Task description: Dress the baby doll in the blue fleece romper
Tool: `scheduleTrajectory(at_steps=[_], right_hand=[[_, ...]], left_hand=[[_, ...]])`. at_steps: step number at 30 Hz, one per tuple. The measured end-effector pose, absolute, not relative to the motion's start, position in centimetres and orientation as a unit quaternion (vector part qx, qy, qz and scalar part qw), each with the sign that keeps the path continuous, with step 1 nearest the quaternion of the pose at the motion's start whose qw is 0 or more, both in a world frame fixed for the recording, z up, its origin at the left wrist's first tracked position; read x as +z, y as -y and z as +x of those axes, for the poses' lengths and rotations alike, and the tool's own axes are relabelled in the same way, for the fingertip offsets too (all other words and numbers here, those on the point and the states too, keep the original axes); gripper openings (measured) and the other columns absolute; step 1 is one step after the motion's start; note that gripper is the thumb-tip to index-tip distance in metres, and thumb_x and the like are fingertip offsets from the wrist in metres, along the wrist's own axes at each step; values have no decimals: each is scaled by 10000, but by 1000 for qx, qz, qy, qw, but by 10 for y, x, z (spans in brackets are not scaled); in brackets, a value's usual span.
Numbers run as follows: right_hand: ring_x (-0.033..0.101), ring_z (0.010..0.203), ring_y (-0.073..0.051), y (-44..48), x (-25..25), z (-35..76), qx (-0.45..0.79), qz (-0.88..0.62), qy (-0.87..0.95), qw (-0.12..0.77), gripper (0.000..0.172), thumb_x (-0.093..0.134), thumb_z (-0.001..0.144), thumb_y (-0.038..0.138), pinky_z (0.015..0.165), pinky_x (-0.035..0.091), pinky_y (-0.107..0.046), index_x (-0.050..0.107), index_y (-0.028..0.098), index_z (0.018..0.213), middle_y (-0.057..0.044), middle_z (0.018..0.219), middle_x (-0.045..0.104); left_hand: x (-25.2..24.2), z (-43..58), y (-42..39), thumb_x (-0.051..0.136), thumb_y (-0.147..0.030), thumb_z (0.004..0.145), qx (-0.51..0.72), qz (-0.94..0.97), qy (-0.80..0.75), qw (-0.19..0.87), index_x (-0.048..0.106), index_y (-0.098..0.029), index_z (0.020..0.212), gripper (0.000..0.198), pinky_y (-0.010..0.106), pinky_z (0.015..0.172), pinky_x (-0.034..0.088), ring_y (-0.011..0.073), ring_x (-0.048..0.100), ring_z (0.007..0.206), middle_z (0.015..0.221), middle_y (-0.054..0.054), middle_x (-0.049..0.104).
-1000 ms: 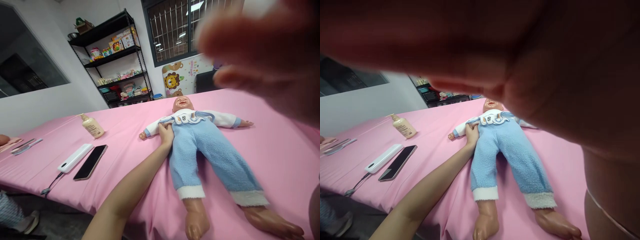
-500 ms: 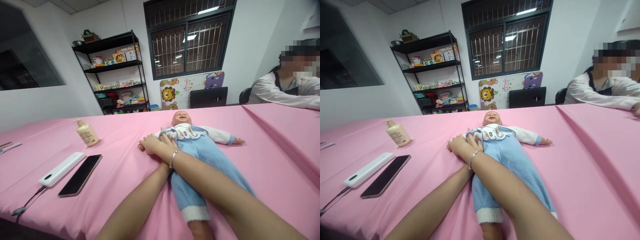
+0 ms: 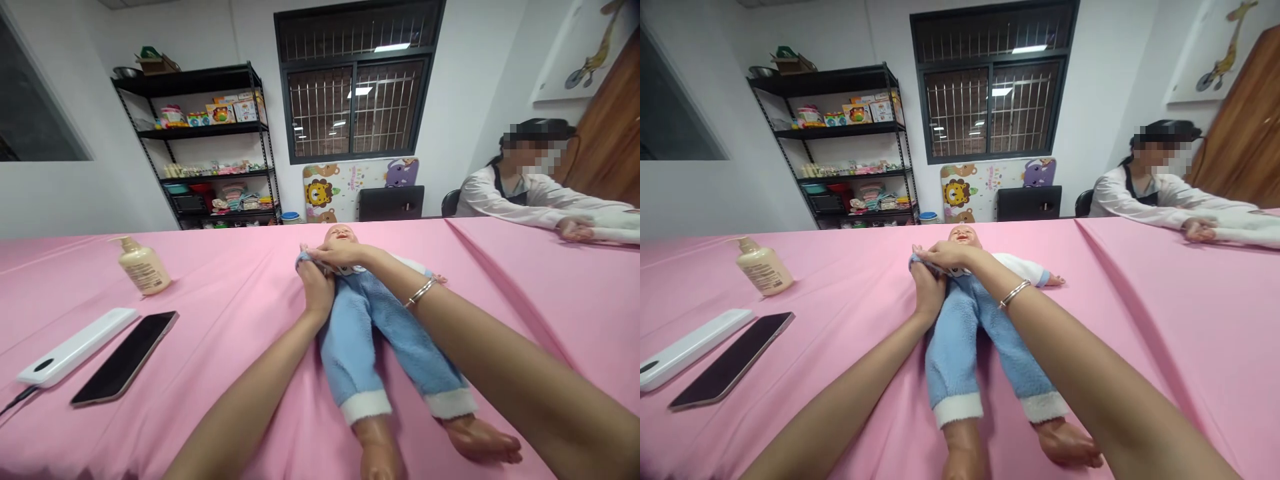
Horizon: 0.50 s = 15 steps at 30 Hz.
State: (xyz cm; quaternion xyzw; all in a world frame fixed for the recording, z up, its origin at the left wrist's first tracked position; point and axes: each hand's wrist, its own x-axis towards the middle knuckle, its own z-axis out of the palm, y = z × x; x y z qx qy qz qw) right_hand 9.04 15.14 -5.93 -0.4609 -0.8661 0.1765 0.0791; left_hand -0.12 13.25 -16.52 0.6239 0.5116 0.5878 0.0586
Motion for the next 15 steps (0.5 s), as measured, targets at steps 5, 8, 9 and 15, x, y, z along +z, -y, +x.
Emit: scheduleTrajectory(at_steps=[5,8,9,15], right_hand=[[369,596,29,-153,-65,101,66,-523,843,101,646,424,672,682,615,227,-102,596,64,748,-45,697,563],[351,571,39,-165,-65,99,123,-524,827,164,452,485,703,501,601,222,-94,581,60,686,-20,588,523],[357,564,39,-169,-66,96,166,-518,817,191,395,500,699,451,595,233,-89,575,63,697,-12,564,513],[475,598,8,-183,-81,73,452,-413,712,343,319,480,700,295,624,388,-108,468,127,971,0,748,585]], left_hand=[[-139,-14,-132,463,-216,715,453,687,-558,107,554,-112,794,159,303,885,411,138,497,880,845,67,556],[-135,-20,-132,463,-192,696,420,701,-565,115,530,-117,813,155,237,773,412,97,480,745,768,49,536],[-138,-23,-133,451,-158,685,421,710,-552,116,516,-115,838,171,209,737,404,80,466,712,761,44,526],[-147,-43,-142,490,-131,603,482,716,-424,274,467,-123,816,215,101,537,306,-7,334,534,626,-35,425]])
